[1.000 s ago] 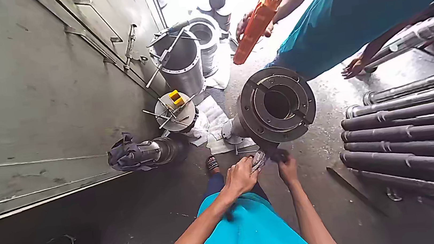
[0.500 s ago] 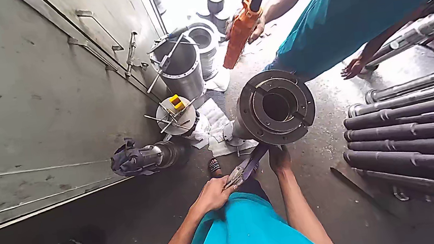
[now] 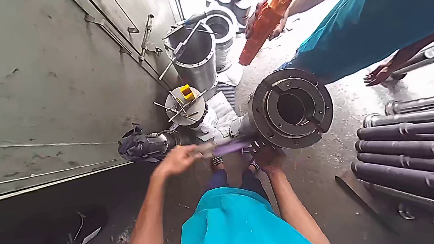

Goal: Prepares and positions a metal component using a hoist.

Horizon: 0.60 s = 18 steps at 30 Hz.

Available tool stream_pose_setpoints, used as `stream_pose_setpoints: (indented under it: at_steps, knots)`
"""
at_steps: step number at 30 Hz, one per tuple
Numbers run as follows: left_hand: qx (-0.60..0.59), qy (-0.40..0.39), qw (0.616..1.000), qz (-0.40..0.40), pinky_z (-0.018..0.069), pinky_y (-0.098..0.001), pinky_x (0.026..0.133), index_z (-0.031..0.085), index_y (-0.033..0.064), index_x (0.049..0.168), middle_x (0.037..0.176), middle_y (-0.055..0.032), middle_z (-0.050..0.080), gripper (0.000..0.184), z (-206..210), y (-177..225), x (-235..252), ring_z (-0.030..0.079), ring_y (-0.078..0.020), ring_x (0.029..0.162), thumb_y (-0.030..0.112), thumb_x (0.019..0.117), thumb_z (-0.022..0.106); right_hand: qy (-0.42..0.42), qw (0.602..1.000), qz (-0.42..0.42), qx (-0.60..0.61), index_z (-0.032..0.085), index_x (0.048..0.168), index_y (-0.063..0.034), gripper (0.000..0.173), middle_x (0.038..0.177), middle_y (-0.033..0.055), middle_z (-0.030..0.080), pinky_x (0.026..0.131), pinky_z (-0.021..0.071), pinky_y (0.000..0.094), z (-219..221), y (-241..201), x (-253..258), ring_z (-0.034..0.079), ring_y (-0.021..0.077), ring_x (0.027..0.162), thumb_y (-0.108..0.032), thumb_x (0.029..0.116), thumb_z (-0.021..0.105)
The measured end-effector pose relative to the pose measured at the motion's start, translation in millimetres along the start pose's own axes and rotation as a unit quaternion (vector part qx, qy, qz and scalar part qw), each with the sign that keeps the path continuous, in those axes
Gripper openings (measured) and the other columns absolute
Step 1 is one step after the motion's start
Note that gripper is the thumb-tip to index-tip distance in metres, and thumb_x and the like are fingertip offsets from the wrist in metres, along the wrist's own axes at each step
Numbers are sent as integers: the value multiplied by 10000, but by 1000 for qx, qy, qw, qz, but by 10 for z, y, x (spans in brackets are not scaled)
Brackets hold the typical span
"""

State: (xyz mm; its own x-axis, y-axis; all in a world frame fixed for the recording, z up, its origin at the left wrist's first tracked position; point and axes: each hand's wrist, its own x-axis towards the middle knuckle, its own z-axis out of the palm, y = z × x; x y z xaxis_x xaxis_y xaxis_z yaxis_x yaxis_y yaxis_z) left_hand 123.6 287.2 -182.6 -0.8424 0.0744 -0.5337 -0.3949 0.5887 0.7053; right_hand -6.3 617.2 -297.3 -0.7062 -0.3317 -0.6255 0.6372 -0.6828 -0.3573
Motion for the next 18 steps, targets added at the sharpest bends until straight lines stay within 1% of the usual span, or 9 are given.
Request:
stream_pose_setpoints:
  at_steps: [2, 4, 7, 9, 11, 13, 14, 16, 18]
  knots:
    - [-27, 71, 997, 12, 554, -516, 739, 711, 94, 995, 806, -71, 705, 290, -151, -208, 88, 687, -209, 753, 349, 1026, 575, -10, 1000, 8, 22, 450, 1494, -150, 778, 1503, 148, 521, 1026, 469, 614, 72, 46, 75, 511, 355, 1371, -664, 987, 163]
    - [-8, 92, 994, 64, 568, -470, 714, 724, 127, 972, 776, -18, 696, 322, -222, 100, 29, 683, -155, 732, 403, 1009, 563, -14, 1000, -2, 25, 429, 1510, -160, 840, 1502, 148, 521, 1048, 456, 614, 136, 14, 178, 517, 347, 1366, -736, 967, 150]
    - [38, 54, 991, 115, 551, -536, 660, 712, 101, 957, 745, -71, 664, 370, 66, 739, -325, 668, -248, 709, 435, 1003, 557, 11, 999, -15, -44, 414, 1526, -180, 820, 1486, 138, 539, 1042, 469, 605, 75, -50, 124, 539, 330, 1340, -734, 979, 159]
    - [39, 0, 991, 128, 540, -544, 638, 671, 91, 923, 711, -88, 636, 365, 395, 983, -469, 662, -280, 689, 426, 1007, 552, 8, 995, -29, -92, 408, 1532, -184, 775, 1468, 146, 552, 1027, 492, 613, 71, -138, 111, 558, 341, 1317, -708, 999, 199]
    - [-2, -46, 991, 128, 511, -523, 620, 617, 74, 911, 701, -95, 594, 366, 710, 1029, -517, 632, -288, 678, 410, 1027, 532, 4, 996, -12, -86, 397, 1542, -206, 837, 1484, 149, 543, 1043, 475, 622, -18, -294, 77, 546, 358, 1336, -766, 965, 163]
    - [-38, -38, 990, 128, 498, -499, 601, 605, 73, 899, 688, -88, 572, 386, 865, 993, -541, 615, -273, 661, 425, 1033, 518, 10, 997, 1, -79, 377, 1556, -219, 884, 1505, 162, 520, 1058, 460, 639, -117, -431, 67, 531, 384, 1350, -808, 938, 147]
    - [-45, -28, 991, 124, 500, -495, 603, 610, 75, 901, 688, -86, 575, 389, 890, 990, -546, 618, -270, 662, 429, 1030, 515, 16, 996, -7, -88, 384, 1547, -208, 866, 1487, 174, 533, 1034, 479, 641, -166, -494, 88, 552, 393, 1323, -791, 952, 149]
    - [-55, -21, 993, 106, 509, -499, 625, 618, 77, 922, 710, -89, 590, 385, 934, 980, -581, 630, -275, 687, 430, 1032, 511, 21, 995, -43, -82, 428, 1501, -220, 815, 1434, 141, 570, 1000, 490, 636, -324, -619, 143, 574, 352, 1280, -769, 954, 177]
    - [-66, -12, 994, 83, 514, -503, 642, 624, 79, 942, 735, -92, 603, 378, 967, 922, -625, 639, -277, 710, 428, 1031, 510, 26, 995, -80, -56, 442, 1473, -235, 789, 1422, 88, 569, 1027, 465, 630, -460, -787, 221, 553, 294, 1294, -753, 943, 171]
